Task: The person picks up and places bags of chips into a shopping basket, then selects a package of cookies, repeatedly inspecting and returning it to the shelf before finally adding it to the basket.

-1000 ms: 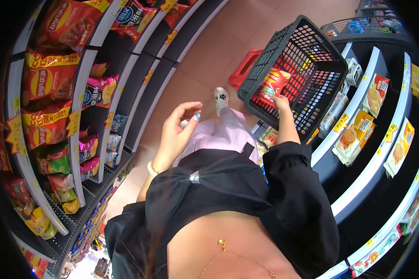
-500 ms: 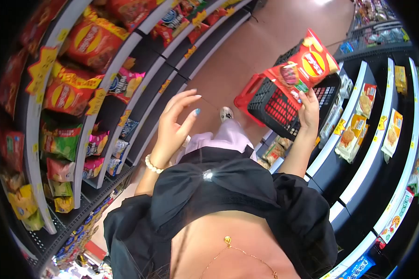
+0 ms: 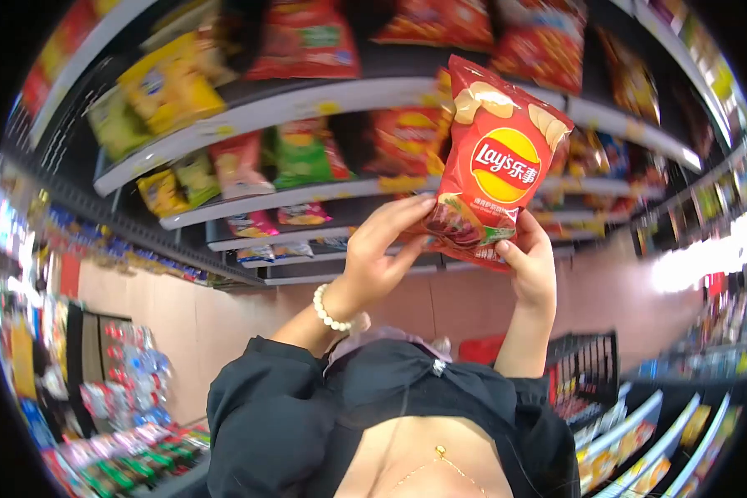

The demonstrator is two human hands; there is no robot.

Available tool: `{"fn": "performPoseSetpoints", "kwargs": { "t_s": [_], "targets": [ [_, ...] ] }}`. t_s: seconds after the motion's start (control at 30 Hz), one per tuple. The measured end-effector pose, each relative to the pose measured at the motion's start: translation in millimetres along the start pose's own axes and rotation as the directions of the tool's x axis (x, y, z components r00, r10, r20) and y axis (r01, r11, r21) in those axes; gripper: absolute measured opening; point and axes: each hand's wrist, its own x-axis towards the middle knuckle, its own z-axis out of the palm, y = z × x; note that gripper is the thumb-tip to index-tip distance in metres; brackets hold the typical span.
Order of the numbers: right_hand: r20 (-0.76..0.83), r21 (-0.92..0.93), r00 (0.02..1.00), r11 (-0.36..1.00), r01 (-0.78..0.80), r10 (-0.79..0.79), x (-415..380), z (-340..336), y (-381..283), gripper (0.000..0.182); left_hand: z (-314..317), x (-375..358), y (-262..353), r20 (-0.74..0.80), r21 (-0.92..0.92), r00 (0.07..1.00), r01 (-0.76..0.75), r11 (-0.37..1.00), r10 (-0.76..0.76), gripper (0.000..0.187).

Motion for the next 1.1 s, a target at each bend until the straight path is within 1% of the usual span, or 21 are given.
{"fn": "performPoseSetpoints", "kwargs": {
  "t_s": [0.03,0.13,0.17,0.2,0.27,0.37,0.47,0.5,0.6,0.63,0.73,0.83,0.93,0.97,1.07,1.1],
  "targets": [
    [0.020,-0.033,1.000,0.999,0.023,-0.023,15,20,-4,0.066,-16,5,1,-0.048,0.088,0.998,-0.044,0.995,0.049,0.045],
    [0.106,-0.103,0.971,0.969,0.226,-0.215,55,81,-23,0.069,-59,19,-2,-0.222,0.150,0.973,-0.036,0.988,0.069,0.044],
    [0.155,-0.120,0.970,0.971,0.205,-0.185,64,98,-32,0.071,-74,25,-3,-0.234,0.171,0.965,-0.079,0.982,0.118,0.045],
    [0.175,-0.083,0.958,0.966,0.246,-0.229,76,117,-35,0.073,-87,33,-2,-0.271,0.056,0.961,-0.034,0.998,0.048,0.044],
    [0.265,-0.141,0.915,0.927,0.348,-0.303,100,148,-40,0.071,-115,51,-4,-0.306,0.181,0.942,-0.089,0.979,0.142,0.043],
    [0.257,-0.396,0.882,0.790,0.468,-0.394,144,168,-28,0.068,-144,77,-17,-0.328,0.285,0.918,-0.130,0.950,0.224,0.041],
    [0.256,-0.463,0.869,0.736,0.494,-0.423,177,179,-11,0.065,-154,92,-30,-0.374,0.240,0.911,-0.084,0.967,0.172,0.036],
    [0.227,-0.479,0.879,0.738,0.476,-0.420,176,186,-10,0.062,-157,93,-37,-0.370,0.287,0.908,-0.091,0.954,0.198,0.035],
    [0.254,-0.501,0.865,0.706,0.500,-0.433,182,192,-4,0.059,-163,93,-50,-0.377,0.297,0.902,-0.097,0.950,0.209,0.034],
    [0.241,-0.555,0.859,0.662,0.504,-0.452,184,193,-1,0.057,-165,93,-56,-0.372,0.338,0.894,-0.120,0.934,0.249,0.032],
    [0.232,-0.705,0.814,0.485,0.518,-0.533,187,198,-2,0.056,-173,99,-66,-0.297,0.501,0.881,-0.185,0.846,0.368,0.029],
    [0.194,-0.690,0.827,0.526,0.497,-0.528,197,201,-2,0.056,-181,113,-70,-0.215,0.616,0.876,-0.221,0.756,0.432,0.025],
    [0.238,-0.729,0.806,0.449,0.517,-0.542,218,197,-1,0.056,-183,127,-74,-0.214,0.591,0.907,-0.176,0.787,0.364,0.023],
    [0.257,-0.747,0.783,0.399,0.533,-0.566,227,194,2,0.056,-182,131,-78,-0.226,0.586,0.905,-0.169,0.792,0.360,0.022],
    [0.250,-0.803,0.782,0.329,0.497,-0.570,235,196,-1,0.049,-180,137,-86,-0.241,0.585,0.902,-0.159,0.795,0.357,0.021],
    [0.286,-0.812,0.718,0.237,0.533,-0.635,239,195,2,0.053,-180,137,-88,-0.237,0.585,0.903,-0.162,0.795,0.359,0.020]
  ]
}}
